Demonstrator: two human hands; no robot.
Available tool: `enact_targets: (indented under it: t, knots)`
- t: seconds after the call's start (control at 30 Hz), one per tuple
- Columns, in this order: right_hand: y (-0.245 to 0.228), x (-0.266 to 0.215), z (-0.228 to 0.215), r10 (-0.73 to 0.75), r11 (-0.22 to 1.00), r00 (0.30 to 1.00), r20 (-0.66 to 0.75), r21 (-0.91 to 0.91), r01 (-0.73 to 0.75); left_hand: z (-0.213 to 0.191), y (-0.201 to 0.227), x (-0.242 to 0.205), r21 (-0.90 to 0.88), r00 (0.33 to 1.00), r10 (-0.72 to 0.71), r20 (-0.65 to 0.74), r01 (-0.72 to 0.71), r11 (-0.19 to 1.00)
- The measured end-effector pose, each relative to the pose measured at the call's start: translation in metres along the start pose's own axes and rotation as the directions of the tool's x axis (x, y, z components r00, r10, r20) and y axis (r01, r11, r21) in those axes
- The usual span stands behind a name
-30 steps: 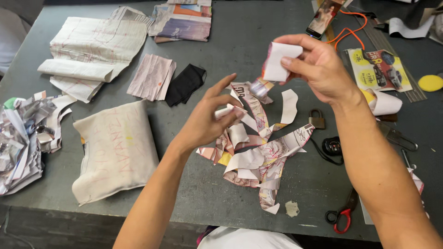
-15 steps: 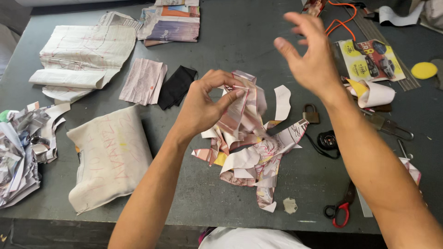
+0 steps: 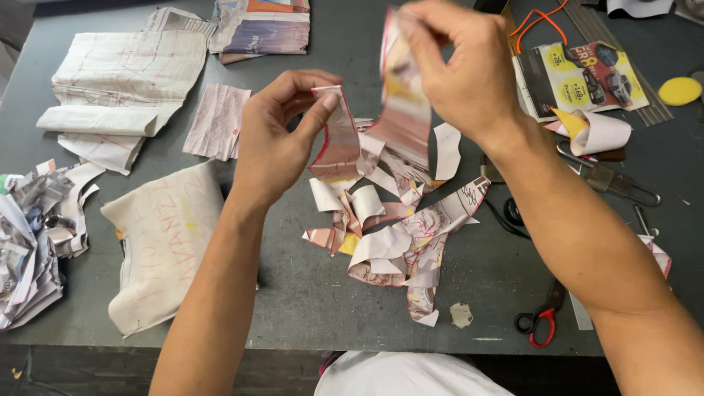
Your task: The person gathers and folds various paper scraps and printed sheets on a workbench, then places them into a white fabric bag. The person also folds a larger sheet of newspaper and places it into the bag. The bag is then closed.
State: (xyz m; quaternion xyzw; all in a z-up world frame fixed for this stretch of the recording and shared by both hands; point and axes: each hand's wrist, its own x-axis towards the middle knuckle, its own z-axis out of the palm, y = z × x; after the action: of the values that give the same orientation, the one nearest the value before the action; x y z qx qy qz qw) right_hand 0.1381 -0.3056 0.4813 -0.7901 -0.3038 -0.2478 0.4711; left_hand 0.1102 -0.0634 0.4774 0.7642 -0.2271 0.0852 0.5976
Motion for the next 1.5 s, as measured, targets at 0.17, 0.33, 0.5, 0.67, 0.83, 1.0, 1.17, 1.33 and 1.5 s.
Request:
enact_targets:
  t: [0.17, 0.33, 0.5, 0.67, 0.83, 1.0, 1.17, 1.33, 1.5]
  knots:
    - [-0.008, -0.004, 0.022, -0.046, 0.998, 0.987, 0.154, -0.04, 0.052, 0.016, -0.007, 0.0, 0.004, 0.981, 0.186, -0.049, -0.186, 0.983]
    - [-0.009, -0.007, 0.033, -0.037, 0.973, 0.997, 0.064, 0.231, 0.021, 0.026, -0.017, -0.005, -0.139, 0.985, 0.007, -0.173, -0.032, 0.99]
    - [-0.005, -0.005, 0.052, 0.078, 0.877, 0.995, 0.069, 0.47, -0.102, 0.03, -0.013, -0.004, -0.172, 0.946, 0.115, -0.302, -0.172, 0.97]
    - [-0.008, -0.008, 0.068, 0.06, 0.862, 0.997, 0.04, 0.502, -0.071, 0.035, -0.022, -0.011, -0.13, 0.942, 0.056, -0.331, -0.105, 0.986]
    - [-0.017, -0.026, 0.082, 0.175, 0.711, 0.983, 0.057, 0.683, -0.167, 0.038, -0.039, -0.006, -0.206, 0.921, 0.057, -0.386, -0.146, 0.967]
    - [-0.017, -0.054, 0.105, 0.271, 0.687, 0.943, 0.194, 0.647, -0.331, 0.031, -0.031, 0.002, -0.467, 0.923, 0.029, -0.384, -0.222, 0.856]
    - [-0.004, -0.079, 0.104, 0.16, 0.679, 0.929, 0.333, 0.646, -0.349, 0.015, -0.02, 0.002, -0.541, 0.925, -0.086, -0.371, -0.14, 0.83]
    - [0.009, -0.084, 0.092, 0.269, 0.685, 0.835, 0.479, 0.514, -0.516, -0.017, -0.02, 0.001, -0.633, 0.896, -0.115, -0.428, -0.206, 0.746]
    - [0.006, -0.075, 0.089, 0.105, 0.912, 0.948, 0.3, 0.35, -0.211, -0.028, -0.016, -0.005, -0.459, 0.85, 0.08, -0.52, -0.357, 0.814]
